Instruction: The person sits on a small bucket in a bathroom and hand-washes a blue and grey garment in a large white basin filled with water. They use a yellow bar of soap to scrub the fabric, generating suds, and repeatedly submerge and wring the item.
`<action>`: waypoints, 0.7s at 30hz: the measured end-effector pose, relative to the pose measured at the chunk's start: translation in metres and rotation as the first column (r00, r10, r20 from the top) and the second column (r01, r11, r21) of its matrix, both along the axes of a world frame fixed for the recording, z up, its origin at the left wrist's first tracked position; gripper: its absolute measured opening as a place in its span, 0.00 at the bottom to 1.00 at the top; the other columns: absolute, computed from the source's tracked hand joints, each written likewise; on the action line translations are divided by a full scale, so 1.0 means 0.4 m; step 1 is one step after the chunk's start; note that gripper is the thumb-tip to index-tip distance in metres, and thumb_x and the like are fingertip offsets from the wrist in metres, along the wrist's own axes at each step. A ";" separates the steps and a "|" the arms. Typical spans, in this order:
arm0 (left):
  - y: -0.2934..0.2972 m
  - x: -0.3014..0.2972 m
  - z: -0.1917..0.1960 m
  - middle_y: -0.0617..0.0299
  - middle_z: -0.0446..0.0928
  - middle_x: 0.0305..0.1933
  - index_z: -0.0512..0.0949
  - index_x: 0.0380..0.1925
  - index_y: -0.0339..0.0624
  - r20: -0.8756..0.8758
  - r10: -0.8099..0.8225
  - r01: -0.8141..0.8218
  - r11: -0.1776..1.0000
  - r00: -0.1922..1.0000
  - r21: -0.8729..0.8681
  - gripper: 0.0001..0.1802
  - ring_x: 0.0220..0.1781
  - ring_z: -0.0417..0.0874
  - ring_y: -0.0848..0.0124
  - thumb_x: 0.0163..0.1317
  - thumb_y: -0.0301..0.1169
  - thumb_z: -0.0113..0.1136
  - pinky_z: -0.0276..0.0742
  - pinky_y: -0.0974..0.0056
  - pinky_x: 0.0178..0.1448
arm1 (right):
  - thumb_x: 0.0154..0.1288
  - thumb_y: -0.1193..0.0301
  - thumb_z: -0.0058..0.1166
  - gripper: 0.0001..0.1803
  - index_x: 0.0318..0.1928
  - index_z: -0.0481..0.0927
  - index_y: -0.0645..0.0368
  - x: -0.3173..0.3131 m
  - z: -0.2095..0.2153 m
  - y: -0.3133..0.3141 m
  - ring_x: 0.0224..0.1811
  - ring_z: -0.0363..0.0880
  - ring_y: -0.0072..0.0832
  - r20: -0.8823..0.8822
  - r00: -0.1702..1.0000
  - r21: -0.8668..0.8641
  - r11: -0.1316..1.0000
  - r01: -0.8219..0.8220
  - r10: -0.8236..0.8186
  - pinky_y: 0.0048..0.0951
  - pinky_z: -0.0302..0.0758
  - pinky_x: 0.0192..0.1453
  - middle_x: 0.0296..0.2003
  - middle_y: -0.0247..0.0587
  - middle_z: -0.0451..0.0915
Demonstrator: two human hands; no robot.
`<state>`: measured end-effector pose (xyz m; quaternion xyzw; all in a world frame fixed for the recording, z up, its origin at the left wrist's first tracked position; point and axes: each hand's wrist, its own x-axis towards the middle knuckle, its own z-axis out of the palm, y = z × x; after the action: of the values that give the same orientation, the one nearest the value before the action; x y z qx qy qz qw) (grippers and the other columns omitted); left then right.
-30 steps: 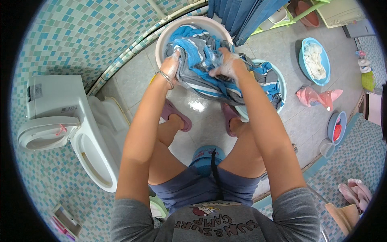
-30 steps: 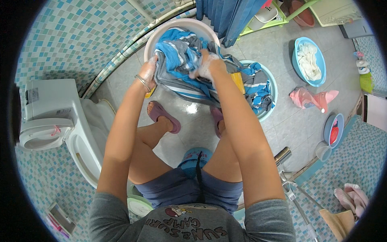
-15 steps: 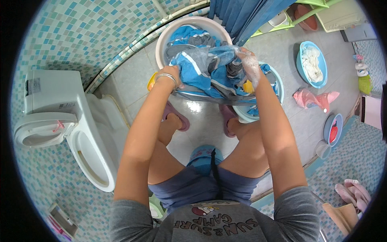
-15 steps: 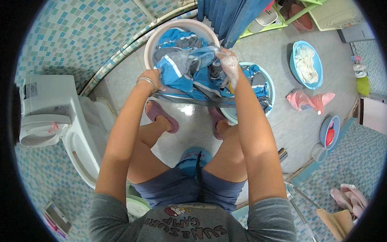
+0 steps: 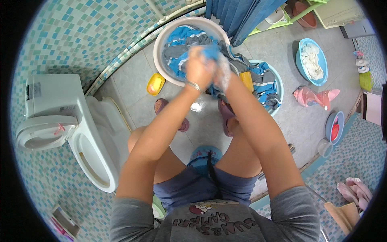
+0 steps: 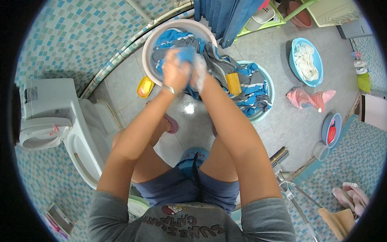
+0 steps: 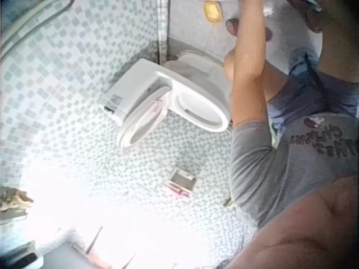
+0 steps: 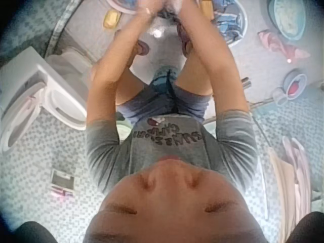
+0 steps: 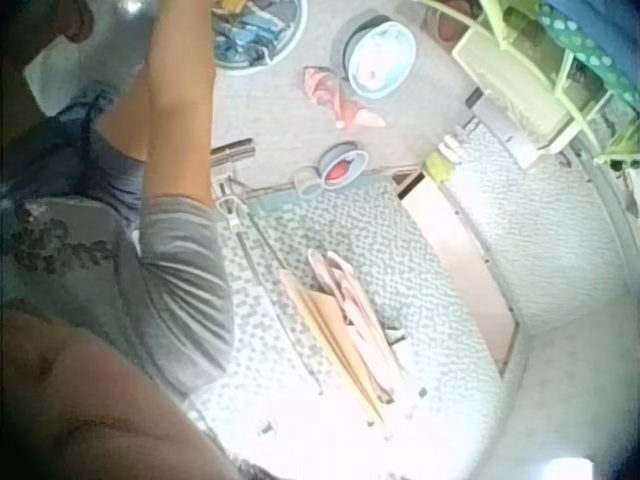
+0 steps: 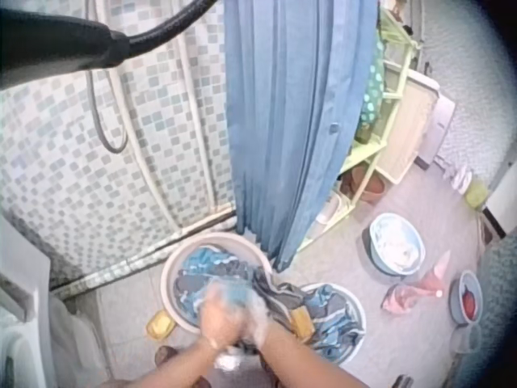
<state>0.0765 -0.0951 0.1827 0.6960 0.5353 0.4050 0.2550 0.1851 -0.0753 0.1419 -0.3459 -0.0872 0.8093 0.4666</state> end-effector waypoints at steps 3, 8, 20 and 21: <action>0.090 -0.108 -0.047 0.42 0.71 0.49 0.75 0.40 0.29 0.069 0.458 -0.439 0.878 0.886 -0.190 0.21 0.53 0.73 0.48 0.46 0.29 0.62 0.66 0.57 0.61 | 0.65 0.63 0.49 0.17 0.48 0.76 0.62 -0.141 0.100 -0.009 0.50 0.70 0.30 0.358 0.933 -0.091 0.993 0.074 -0.037 0.33 0.63 0.58 0.52 0.44 0.73; 0.004 0.063 0.105 0.49 0.77 0.41 0.77 0.36 0.40 0.281 0.078 -0.129 0.977 0.957 0.167 0.14 0.45 0.79 0.50 0.47 0.29 0.59 0.72 0.57 0.53 | 0.67 0.59 0.47 0.15 0.44 0.76 0.56 0.019 -0.048 0.050 0.47 0.74 0.30 -0.106 0.986 0.076 0.988 0.135 -0.127 0.36 0.68 0.56 0.43 0.40 0.77; -0.038 0.061 0.065 0.42 0.78 0.32 0.77 0.31 0.34 0.050 0.136 -0.144 0.957 0.990 0.253 0.14 0.35 0.81 0.50 0.51 0.35 0.58 0.74 0.55 0.40 | 0.65 0.63 0.51 0.12 0.40 0.77 0.59 -0.005 0.020 0.022 0.31 0.74 0.27 -0.131 0.984 0.025 0.992 0.123 -0.118 0.29 0.74 0.35 0.32 0.38 0.76; -0.023 0.075 0.078 0.43 0.78 0.30 0.78 0.30 0.34 0.035 0.162 -0.166 0.972 0.986 0.167 0.14 0.33 0.81 0.50 0.50 0.35 0.59 0.74 0.55 0.38 | 0.65 0.63 0.51 0.12 0.39 0.77 0.59 0.013 0.000 0.023 0.32 0.75 0.27 -0.186 0.973 0.109 0.981 0.160 -0.138 0.29 0.74 0.36 0.33 0.39 0.76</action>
<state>0.1064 -0.1042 0.2140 0.6643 0.5518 0.4761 0.1661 0.1904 -0.0662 0.1417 -0.2487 -0.0686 0.7926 0.5525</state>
